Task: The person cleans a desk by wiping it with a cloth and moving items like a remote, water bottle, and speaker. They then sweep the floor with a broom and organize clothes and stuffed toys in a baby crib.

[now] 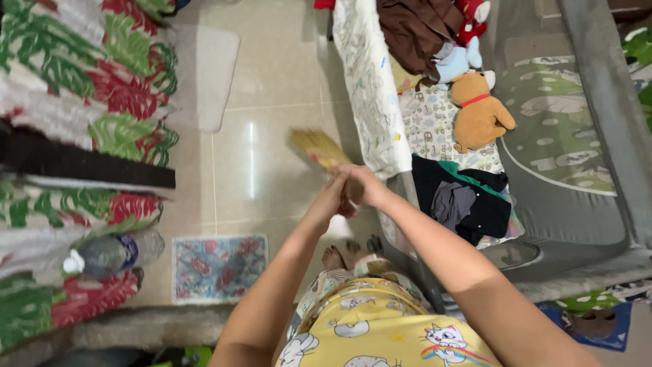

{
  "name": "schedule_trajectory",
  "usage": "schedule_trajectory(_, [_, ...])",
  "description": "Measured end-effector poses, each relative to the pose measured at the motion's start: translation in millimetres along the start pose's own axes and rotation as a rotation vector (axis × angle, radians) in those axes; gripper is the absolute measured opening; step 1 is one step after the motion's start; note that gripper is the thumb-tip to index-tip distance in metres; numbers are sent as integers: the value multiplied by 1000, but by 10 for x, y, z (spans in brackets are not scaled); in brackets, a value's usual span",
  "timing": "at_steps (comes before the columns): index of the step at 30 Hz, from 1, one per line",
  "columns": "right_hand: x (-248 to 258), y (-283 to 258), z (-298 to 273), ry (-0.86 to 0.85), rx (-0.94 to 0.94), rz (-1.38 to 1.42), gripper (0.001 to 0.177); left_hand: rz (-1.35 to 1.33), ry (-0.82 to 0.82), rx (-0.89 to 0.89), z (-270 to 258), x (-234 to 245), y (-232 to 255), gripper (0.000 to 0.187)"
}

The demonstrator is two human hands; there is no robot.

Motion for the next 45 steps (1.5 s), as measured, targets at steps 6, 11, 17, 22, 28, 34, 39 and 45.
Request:
schedule_trajectory(6, [679,299,115,248,-87,-187,17,298,-248,-326,595,76,839,41])
schedule_trajectory(11, [978,187,528,438,-49,-38,21,639,-270,-455,1325,278,1392,44])
schedule_trajectory(17, [1562,-260,1506,635,6,-54,24,723,-372,-291,2278,640,2158,50])
schedule_trajectory(22, [1863,-408,2294,684,-108,-55,31,775,-343,-359,3286,976,2850,49])
schedule_trajectory(28, [2165,-432,2852,1039,-64,87,35,910,-533,-325,4447,1076,3350,42])
schedule_trajectory(34, [2248,-312,3045,1361,-351,-32,36,1193,-667,-450,5522,1223,4126,39])
schedule_trajectory(39, [2212,-474,3314,1705,-91,-171,41,1404,-686,-762,6131,1013,4948,36])
schedule_trajectory(45, [2260,-234,3642,1831,-171,204,40,1637,-573,-858,6785,410,5423,45])
Point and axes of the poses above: each hand's wrist, its own z-axis towards the middle knuckle, its own x-axis out of the back of the hand, y = z × x, the point moved 7 cm from there along z, towards the middle knuckle, and after that the axes turned 10 degrees about z, right-handed, at the moved point
